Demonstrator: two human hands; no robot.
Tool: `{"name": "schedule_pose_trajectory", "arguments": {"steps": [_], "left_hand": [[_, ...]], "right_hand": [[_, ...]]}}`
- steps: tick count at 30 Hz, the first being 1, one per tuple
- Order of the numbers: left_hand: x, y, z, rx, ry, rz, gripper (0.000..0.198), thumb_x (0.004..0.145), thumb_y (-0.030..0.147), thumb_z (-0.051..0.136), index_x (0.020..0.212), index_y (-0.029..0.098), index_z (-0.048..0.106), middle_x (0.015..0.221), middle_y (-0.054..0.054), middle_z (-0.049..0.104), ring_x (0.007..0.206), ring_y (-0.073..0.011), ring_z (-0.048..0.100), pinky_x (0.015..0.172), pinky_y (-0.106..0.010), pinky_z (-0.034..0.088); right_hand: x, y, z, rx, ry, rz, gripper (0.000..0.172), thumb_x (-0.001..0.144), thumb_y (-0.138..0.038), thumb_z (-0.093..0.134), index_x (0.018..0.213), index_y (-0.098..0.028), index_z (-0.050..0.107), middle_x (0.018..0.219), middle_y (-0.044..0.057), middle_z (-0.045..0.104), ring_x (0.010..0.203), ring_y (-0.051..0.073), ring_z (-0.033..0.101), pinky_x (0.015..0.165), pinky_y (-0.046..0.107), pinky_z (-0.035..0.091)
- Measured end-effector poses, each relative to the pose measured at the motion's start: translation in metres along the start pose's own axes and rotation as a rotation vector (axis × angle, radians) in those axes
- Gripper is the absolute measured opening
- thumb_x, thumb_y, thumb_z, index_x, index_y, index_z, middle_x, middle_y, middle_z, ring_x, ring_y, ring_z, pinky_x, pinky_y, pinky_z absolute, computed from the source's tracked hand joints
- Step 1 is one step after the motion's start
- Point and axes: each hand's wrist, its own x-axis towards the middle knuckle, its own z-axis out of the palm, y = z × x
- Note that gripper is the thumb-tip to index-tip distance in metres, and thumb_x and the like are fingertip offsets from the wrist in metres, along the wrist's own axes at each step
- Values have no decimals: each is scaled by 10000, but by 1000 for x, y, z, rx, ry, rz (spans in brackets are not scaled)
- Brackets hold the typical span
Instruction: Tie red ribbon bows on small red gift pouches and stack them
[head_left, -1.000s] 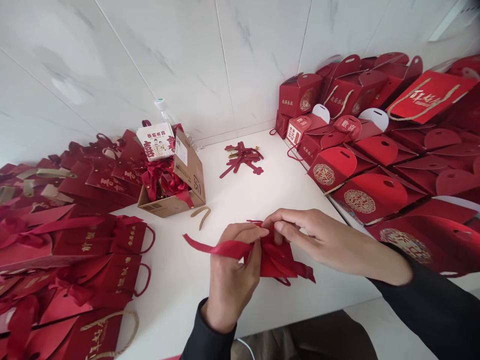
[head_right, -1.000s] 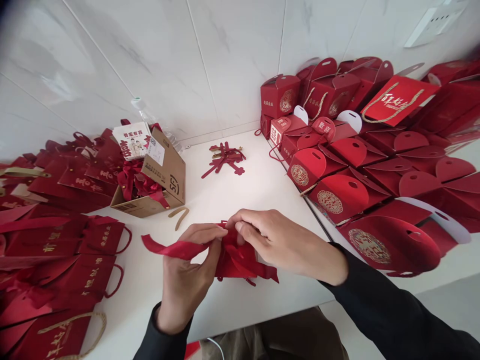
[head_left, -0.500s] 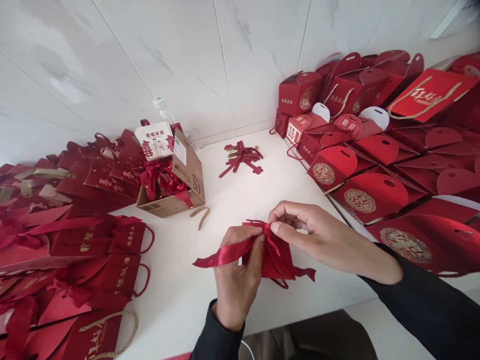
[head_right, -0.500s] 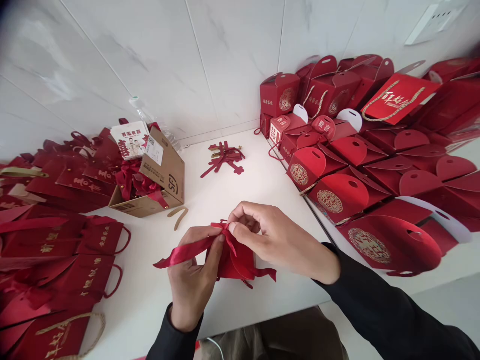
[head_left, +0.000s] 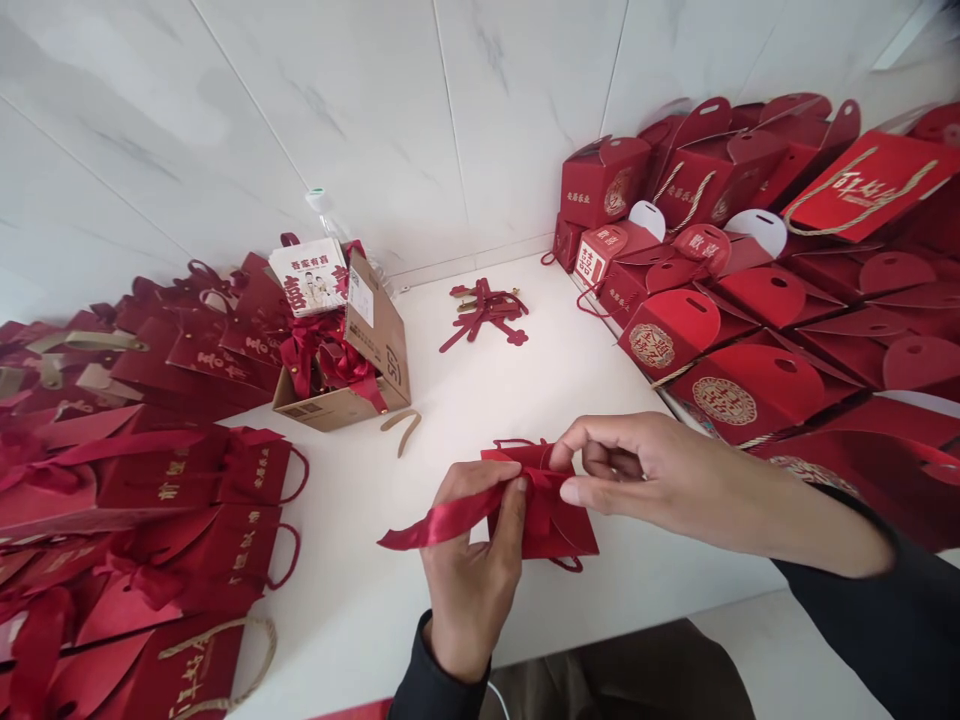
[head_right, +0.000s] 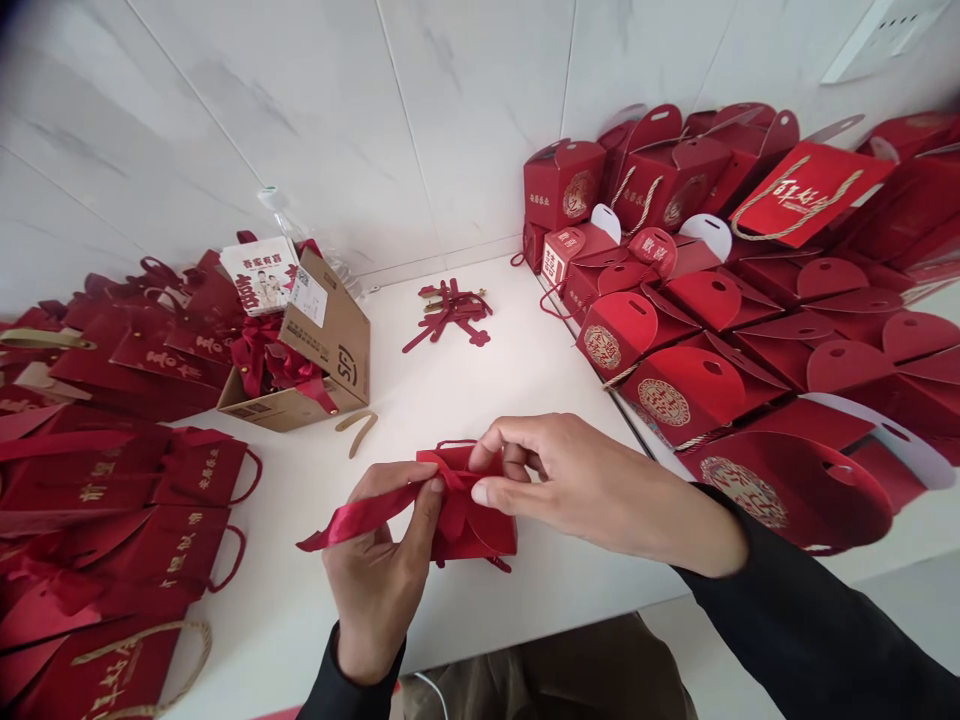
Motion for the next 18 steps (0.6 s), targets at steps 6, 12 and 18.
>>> {"name": "schedule_pose_trajectory", "arguments": {"steps": [6, 12, 18], "left_hand": [[-3, 2, -2, 1, -3, -28, 221, 922, 95, 675, 1053, 268, 717, 965, 9, 714, 915, -130, 684, 818, -248, 559], [-14, -1, -14, 28, 28, -181, 118, 966, 188, 636, 1014, 274, 700, 1073, -16, 704, 1052, -167, 676, 902, -296, 541], [-26, 3, -23, 33, 16, -492, 178, 992, 394, 585, 916, 247, 650, 1222, -72, 705, 1228, -265, 636, 856, -347, 552]], "right_hand": [[-7, -4, -7, -2, 184, -84, 248, 981, -476, 583, 886, -251, 630, 833, 4, 638, 770, 176, 582, 640, 294, 453], [-9, 11, -6, 93, 264, -30, 302, 946, -540, 615, 849, -253, 609, 604, -80, 361, 471, 93, 297, 391, 228, 255], [-10, 34, -8, 24, 313, 87, 327, 904, -580, 644, 834, -261, 634, 597, -79, 347, 451, 98, 273, 347, 229, 279]]}}
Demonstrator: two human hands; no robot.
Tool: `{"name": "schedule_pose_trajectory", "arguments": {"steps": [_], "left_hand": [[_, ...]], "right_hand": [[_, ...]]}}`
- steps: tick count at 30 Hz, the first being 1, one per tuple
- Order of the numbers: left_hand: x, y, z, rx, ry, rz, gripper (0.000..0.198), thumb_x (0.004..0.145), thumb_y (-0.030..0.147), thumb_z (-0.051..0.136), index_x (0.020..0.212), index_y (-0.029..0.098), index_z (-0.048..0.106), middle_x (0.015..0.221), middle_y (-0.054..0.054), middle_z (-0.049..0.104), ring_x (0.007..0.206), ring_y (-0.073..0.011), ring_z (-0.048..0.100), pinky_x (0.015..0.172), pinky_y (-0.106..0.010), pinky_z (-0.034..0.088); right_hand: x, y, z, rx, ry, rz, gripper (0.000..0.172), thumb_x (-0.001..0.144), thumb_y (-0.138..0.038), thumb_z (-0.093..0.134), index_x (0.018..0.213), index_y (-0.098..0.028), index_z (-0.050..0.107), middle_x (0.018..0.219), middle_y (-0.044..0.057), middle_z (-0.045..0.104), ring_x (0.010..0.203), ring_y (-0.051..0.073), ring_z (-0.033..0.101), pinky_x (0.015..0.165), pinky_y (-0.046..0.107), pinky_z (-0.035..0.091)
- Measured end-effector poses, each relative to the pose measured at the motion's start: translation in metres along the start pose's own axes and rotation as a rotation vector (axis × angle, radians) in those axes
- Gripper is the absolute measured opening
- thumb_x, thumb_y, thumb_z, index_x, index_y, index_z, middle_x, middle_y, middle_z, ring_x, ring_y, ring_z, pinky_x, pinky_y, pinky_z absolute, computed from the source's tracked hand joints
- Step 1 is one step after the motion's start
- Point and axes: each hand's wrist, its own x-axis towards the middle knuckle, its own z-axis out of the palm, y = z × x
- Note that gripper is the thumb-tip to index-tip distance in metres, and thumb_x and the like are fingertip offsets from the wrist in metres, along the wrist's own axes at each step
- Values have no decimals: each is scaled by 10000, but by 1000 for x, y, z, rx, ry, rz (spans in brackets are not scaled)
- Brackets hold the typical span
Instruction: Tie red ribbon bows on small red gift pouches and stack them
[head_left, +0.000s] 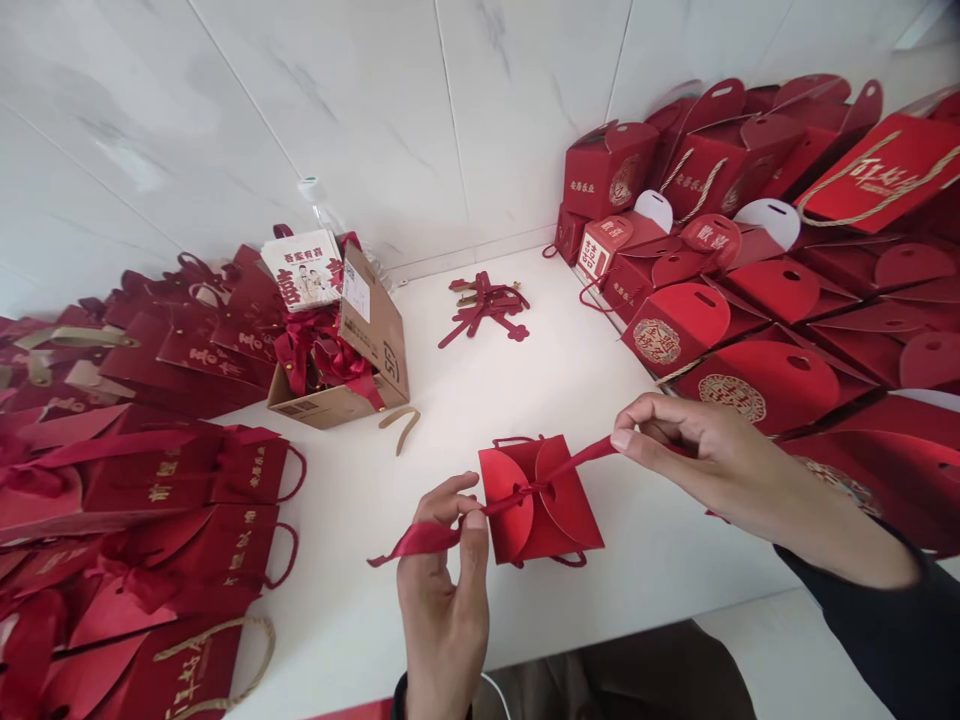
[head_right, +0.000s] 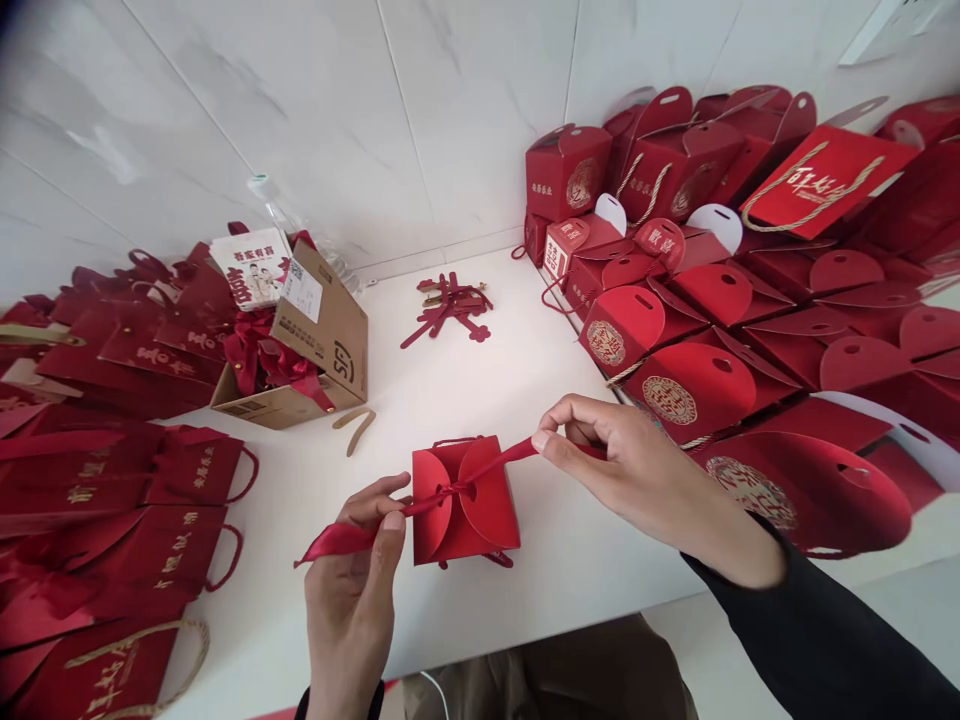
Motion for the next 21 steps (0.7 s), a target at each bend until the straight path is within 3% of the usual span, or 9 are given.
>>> {"name": "schedule_pose_trajectory", "arguments": {"steps": [4, 7, 10, 12, 13, 17, 21], "left_hand": [[-1, 0, -3, -48, 11, -146, 253, 959, 476, 614, 893, 236, 662, 1178, -76, 724, 1197, -271, 647, 936, -377, 540], [0, -6, -7, -109, -31, -270, 316, 936, 522, 640, 940, 218, 723, 1109, -94, 749, 1051, -257, 701, 887, -365, 567], [-1, -10, -11, -167, -72, -335, 385, 940, 554, 626, 1073, 219, 760, 1026, -99, 756, 931, -232, 709, 829, -350, 580], [-4, -12, -14, -204, -101, -330, 405, 953, 553, 605, 1168, 241, 748, 982, -89, 755, 889, -222, 702, 812, -352, 583], [-5, -12, -15, -209, -111, -319, 409, 959, 553, 593, 1192, 253, 743, 987, -88, 756, 888, -223, 700, 812, -355, 586], [-6, -12, -16, -130, -55, -252, 405, 967, 572, 565, 1166, 279, 761, 1150, -83, 743, 987, -228, 691, 872, -349, 579], [-3, -10, -7, -153, 7, -166, 358, 990, 543, 544, 1049, 260, 755, 1187, -63, 723, 1112, -227, 661, 976, -352, 548]], "right_hand": [[1, 14, 0, -31, 11, 27, 322, 901, -570, 653, 827, -258, 636, 575, -80, 350, 449, 104, 259, 340, 237, 277], [0, 21, 1, -93, -17, 5, 325, 940, -564, 608, 865, -252, 659, 657, -36, 523, 496, 124, 409, 405, 257, 353], [-1, 24, 4, -206, 26, -63, 316, 972, -562, 560, 1077, -294, 691, 1081, 50, 700, 876, 224, 652, 576, 292, 499], [-3, 25, 8, -237, 58, -99, 345, 978, -561, 551, 1228, -346, 649, 1317, 52, 644, 1154, 270, 619, 687, 315, 549], [-4, 25, 10, -238, 52, -104, 359, 978, -558, 553, 1269, -362, 627, 1353, 49, 626, 1200, 272, 603, 724, 324, 558], [-8, 17, 19, -222, -45, -97, 298, 991, -510, 551, 1213, -342, 655, 1217, 39, 688, 951, 216, 684, 674, 314, 542], [-9, 11, 25, -200, -37, -108, 229, 1013, -450, 521, 1010, -285, 679, 961, 7, 714, 681, 161, 627, 534, 284, 454]]}}
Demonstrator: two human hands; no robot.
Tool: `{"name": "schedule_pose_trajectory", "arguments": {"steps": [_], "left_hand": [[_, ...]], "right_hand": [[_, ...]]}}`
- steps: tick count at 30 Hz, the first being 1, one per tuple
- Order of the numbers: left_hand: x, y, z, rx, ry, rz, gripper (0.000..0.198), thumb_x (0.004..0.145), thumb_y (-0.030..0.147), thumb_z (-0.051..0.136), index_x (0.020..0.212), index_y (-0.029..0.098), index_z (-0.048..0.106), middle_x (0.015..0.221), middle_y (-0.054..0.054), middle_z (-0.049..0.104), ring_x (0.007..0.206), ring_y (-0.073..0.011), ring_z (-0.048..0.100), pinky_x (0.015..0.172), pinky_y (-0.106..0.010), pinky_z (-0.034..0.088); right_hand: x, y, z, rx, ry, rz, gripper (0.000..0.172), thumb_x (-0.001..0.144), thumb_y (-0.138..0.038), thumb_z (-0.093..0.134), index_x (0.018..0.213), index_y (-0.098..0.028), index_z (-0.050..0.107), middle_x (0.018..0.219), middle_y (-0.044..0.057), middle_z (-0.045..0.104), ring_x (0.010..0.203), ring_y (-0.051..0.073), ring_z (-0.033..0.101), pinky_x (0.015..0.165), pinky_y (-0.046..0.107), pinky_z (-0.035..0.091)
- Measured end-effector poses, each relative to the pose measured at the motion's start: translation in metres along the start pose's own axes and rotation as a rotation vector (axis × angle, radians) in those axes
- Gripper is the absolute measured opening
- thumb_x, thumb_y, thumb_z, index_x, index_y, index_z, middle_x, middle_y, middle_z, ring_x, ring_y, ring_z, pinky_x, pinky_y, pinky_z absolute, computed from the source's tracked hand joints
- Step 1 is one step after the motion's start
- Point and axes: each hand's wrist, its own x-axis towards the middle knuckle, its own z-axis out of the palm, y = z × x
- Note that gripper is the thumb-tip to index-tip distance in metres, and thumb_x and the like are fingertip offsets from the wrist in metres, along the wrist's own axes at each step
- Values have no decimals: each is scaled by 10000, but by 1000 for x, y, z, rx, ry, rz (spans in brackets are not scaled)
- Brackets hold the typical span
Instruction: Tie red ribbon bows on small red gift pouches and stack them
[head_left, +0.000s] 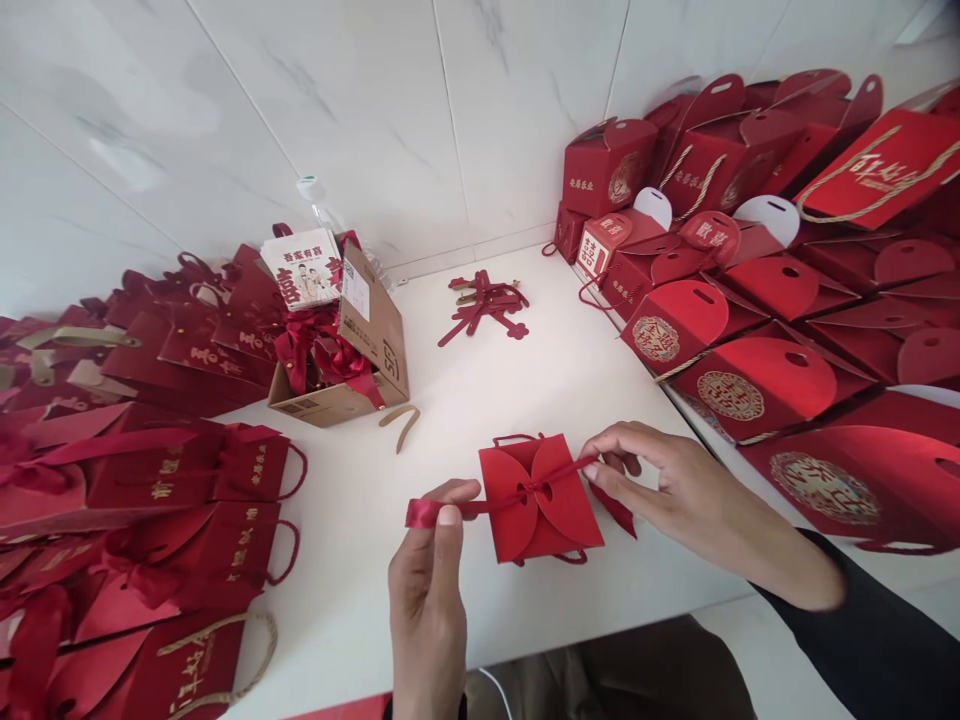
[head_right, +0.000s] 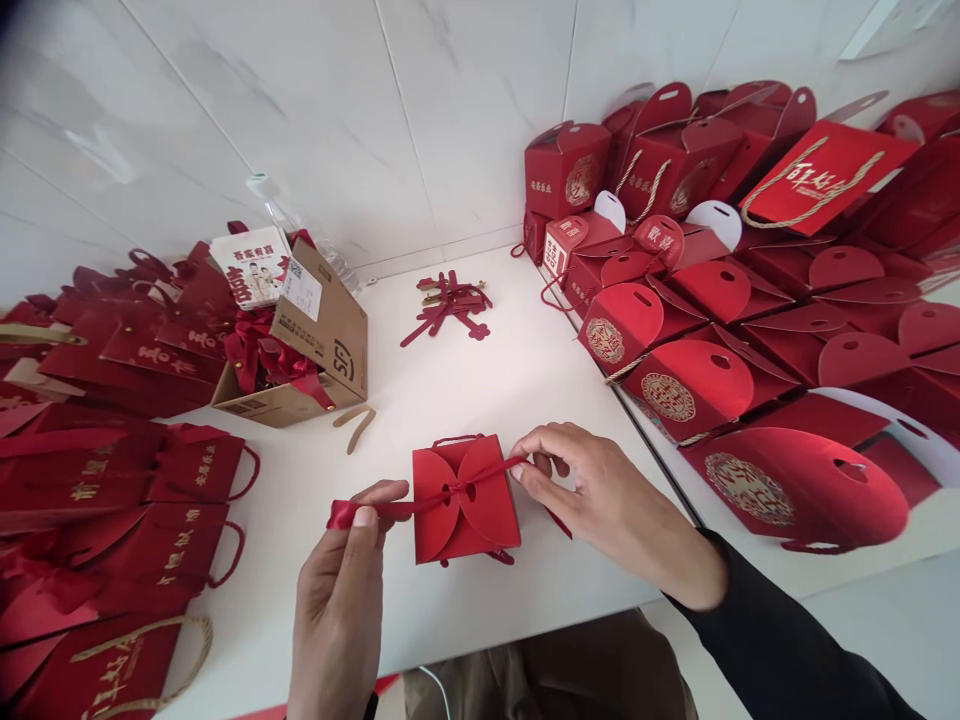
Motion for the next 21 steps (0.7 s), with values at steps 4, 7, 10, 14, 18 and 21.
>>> {"name": "schedule_pose_trajectory", "arguments": {"steps": [4, 7, 10, 14, 18, 21], "left_hand": [[0, -3, 7, -125, -11, -1, 344, 996, 509, 553, 844, 228, 682, 1084, -65, 729, 1159, -241, 651, 999, -372, 553], [-2, -3, 4, -161, 11, -79, 334, 971, 512, 595, 857, 222, 717, 1101, -81, 740, 1089, -243, 678, 891, -349, 598], [-2, 3, -7, -180, -24, -128, 335, 962, 516, 598, 948, 231, 775, 1153, -97, 755, 953, -232, 710, 775, -336, 614], [7, 17, -22, 70, -129, -15, 341, 969, 497, 593, 983, 224, 797, 859, -81, 774, 729, -198, 679, 684, -319, 594], [20, 30, -22, 248, -138, 137, 409, 961, 516, 595, 740, 208, 747, 683, -45, 720, 623, -174, 628, 560, -273, 528], [25, 41, -14, 358, -130, 186, 460, 928, 532, 632, 606, 206, 666, 619, -19, 670, 567, -152, 573, 466, -248, 421]], "right_hand": [[-1, 0, 0, 27, 40, 14, 243, 1012, -476, 525, 980, -274, 655, 918, -11, 695, 538, 124, 541, 496, 289, 424], [-3, 0, -2, 9, 56, 22, 248, 1004, -495, 537, 970, -279, 655, 897, -12, 700, 543, 132, 560, 505, 294, 435], [-4, -1, -4, -19, 94, -4, 234, 996, -494, 550, 996, -292, 669, 973, 14, 720, 697, 176, 650, 541, 292, 464], [-4, -7, -5, -35, 144, -68, 169, 988, -429, 570, 982, -298, 677, 1013, 29, 713, 837, 201, 674, 579, 284, 491], [-5, -13, -5, -34, 139, -123, 118, 999, -381, 571, 1032, -319, 666, 1049, 14, 703, 928, 191, 665, 569, 258, 482], [-5, -17, -5, -60, 123, -181, 80, 999, -376, 589, 1031, -324, 641, 1054, 1, 694, 938, 185, 651, 544, 257, 455]]}}
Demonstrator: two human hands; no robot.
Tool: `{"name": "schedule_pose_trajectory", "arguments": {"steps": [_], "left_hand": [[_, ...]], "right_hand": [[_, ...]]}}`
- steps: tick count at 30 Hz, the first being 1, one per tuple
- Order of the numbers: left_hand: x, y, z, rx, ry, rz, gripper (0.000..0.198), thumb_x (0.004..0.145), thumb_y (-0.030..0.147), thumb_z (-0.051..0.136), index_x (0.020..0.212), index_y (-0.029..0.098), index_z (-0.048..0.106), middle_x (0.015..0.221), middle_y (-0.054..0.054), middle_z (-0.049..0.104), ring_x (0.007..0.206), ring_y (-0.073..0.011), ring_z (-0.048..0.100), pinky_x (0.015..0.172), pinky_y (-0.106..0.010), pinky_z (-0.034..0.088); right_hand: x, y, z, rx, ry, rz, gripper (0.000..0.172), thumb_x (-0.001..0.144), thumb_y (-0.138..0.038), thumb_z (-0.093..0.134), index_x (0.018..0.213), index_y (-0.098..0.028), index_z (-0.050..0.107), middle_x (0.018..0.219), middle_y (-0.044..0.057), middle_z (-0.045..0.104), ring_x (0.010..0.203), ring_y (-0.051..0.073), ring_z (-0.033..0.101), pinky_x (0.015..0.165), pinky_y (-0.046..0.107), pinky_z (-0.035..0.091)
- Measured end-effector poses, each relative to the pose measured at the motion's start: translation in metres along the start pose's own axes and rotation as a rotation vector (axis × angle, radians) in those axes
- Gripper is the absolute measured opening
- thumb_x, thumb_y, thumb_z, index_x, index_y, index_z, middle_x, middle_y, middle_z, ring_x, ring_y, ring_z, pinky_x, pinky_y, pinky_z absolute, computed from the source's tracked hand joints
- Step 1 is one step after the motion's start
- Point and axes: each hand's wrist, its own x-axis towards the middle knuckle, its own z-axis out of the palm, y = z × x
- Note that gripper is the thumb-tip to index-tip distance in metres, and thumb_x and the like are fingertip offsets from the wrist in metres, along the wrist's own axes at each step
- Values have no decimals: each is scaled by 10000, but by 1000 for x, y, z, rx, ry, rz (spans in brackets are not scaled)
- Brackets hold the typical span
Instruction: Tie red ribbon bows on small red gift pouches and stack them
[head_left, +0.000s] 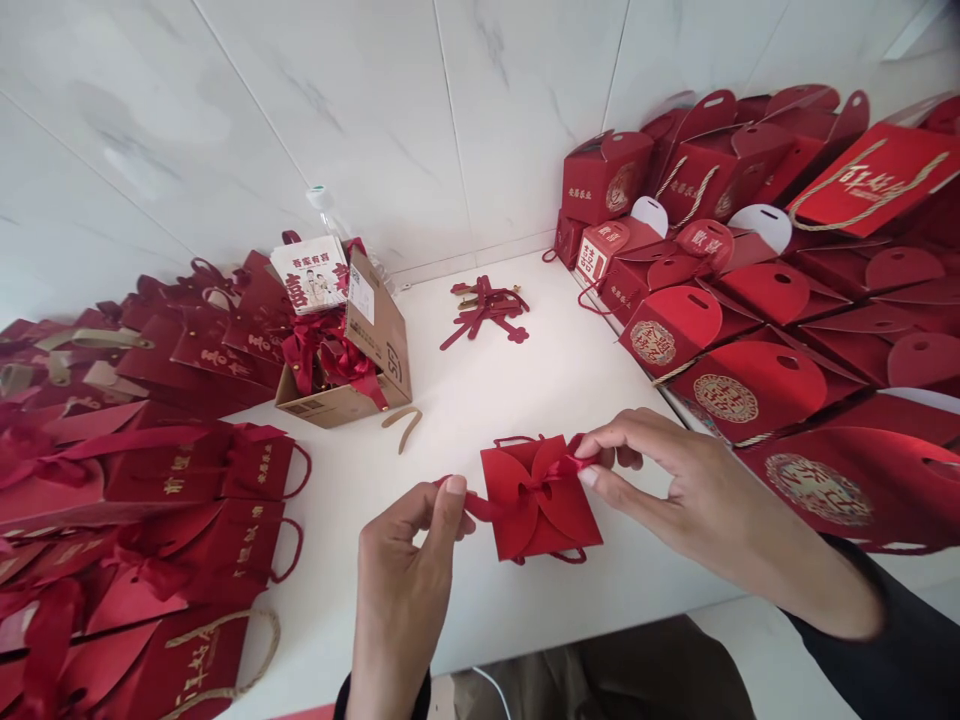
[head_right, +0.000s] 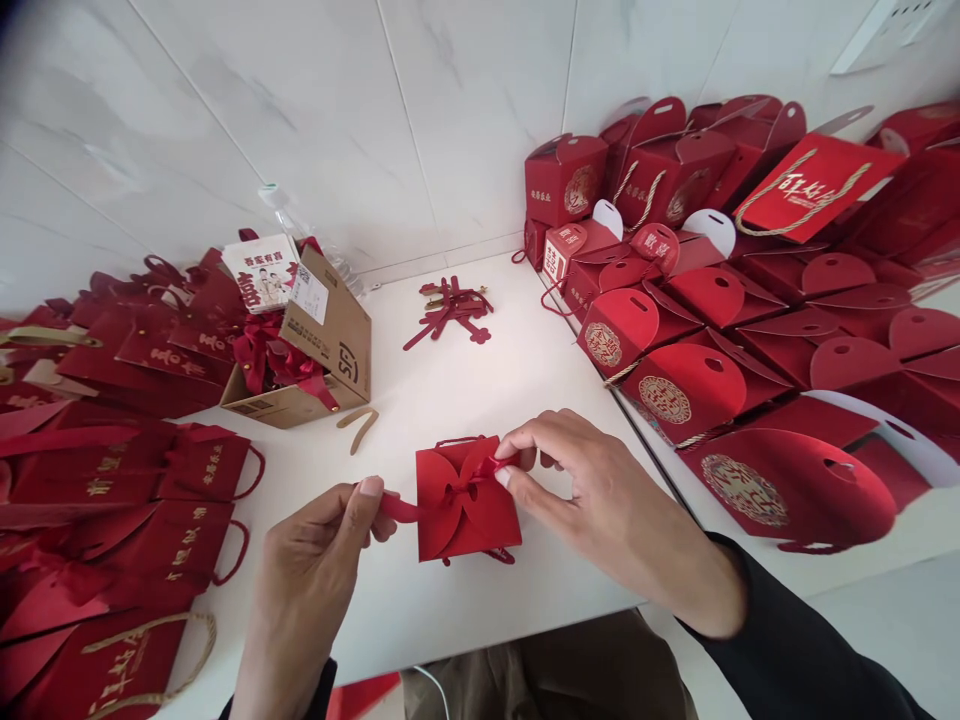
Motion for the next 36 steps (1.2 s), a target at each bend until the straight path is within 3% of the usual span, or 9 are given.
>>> {"name": "schedule_pose_trajectory", "arguments": {"steps": [5, 10, 15, 18, 21, 24, 27, 32, 36], "left_hand": [[5, 10, 10, 87, 148, 86, 447, 919, 500, 642, 581, 213, 589, 560, 17, 537, 548, -136, 492, 496, -256, 372], [4, 2, 17, 115, 235, 121, 373, 918, 440, 659, 637, 215, 561, 672, 8, 555, 613, -138, 491, 556, -258, 396], [-5, 0, 16, -101, 114, 46, 139, 1015, 357, 520, 1099, 254, 562, 871, -3, 651, 762, -154, 593, 689, -273, 476], [-10, -4, 12, -4, -22, 133, 283, 1018, 230, 458, 1269, 293, 571, 1026, -27, 658, 870, -161, 609, 755, -285, 494], [-12, -10, 10, 151, -90, 218, 248, 975, 189, 535, 1154, 298, 669, 1002, -20, 644, 844, -158, 584, 723, -269, 491], [-10, -12, 10, 197, 13, 219, 122, 954, 211, 599, 976, 277, 699, 958, -18, 619, 814, -160, 569, 649, -253, 476], [-9, -7, 11, 210, 125, 224, 64, 936, 245, 638, 892, 251, 683, 1019, -31, 608, 826, -162, 563, 693, -273, 486], [-6, 8, 15, -147, 2, 24, 174, 977, 376, 611, 911, 216, 627, 881, -13, 648, 685, -123, 579, 640, -257, 489], [0, 13, 15, -475, -123, -131, 259, 946, 442, 660, 886, 203, 578, 717, 36, 588, 568, -100, 579, 545, -222, 472]], "right_hand": [[2, -3, -1, -66, 67, -116, 36, 986, -338, 623, 967, -308, 628, 987, 1, 664, 979, 202, 627, 787, 327, 503], [4, -5, -3, -96, 59, -124, 48, 983, -306, 615, 961, -302, 657, 974, 8, 689, 917, 199, 649, 607, 294, 476], [4, -6, -3, -80, 46, -85, 129, 993, -308, 576, 1050, -310, 692, 973, -6, 725, 797, 165, 663, 480, 264, 428], [5, -4, -3, -109, 40, -102, 155, 998, -311, 575, 1098, -300, 695, 975, -2, 732, 839, 171, 672, 516, 266, 458], [6, -1, -2, -134, 28, -112, 138, 1002, -303, 572, 1051, -297, 702, 949, -3, 726, 825, 177, 670, 553, 281, 476], [6, 0, -3, -146, 49, -135, 134, 993, -279, 579, 972, -296, 710, 926, 0, 702, 843, 185, 665, 640, 301, 507], [5, -2, -4, -125, 62, -127, 117, 985, -284, 601, 984, -308, 715, 931, -8, 693, 865, 177, 663, 705, 299, 521], [4, -10, -4, 27, 11, -24, 108, 986, -341, 612, 1003, -334, 718, 957, -43, 721, 711, 122, 662, 552, 240, 492], [6, -14, -5, 101, 10, 2, 114, 985, -360, 608, 993, -346, 721, 1014, -52, 745, 861, 140, 710, 567, 216, 508]]}}
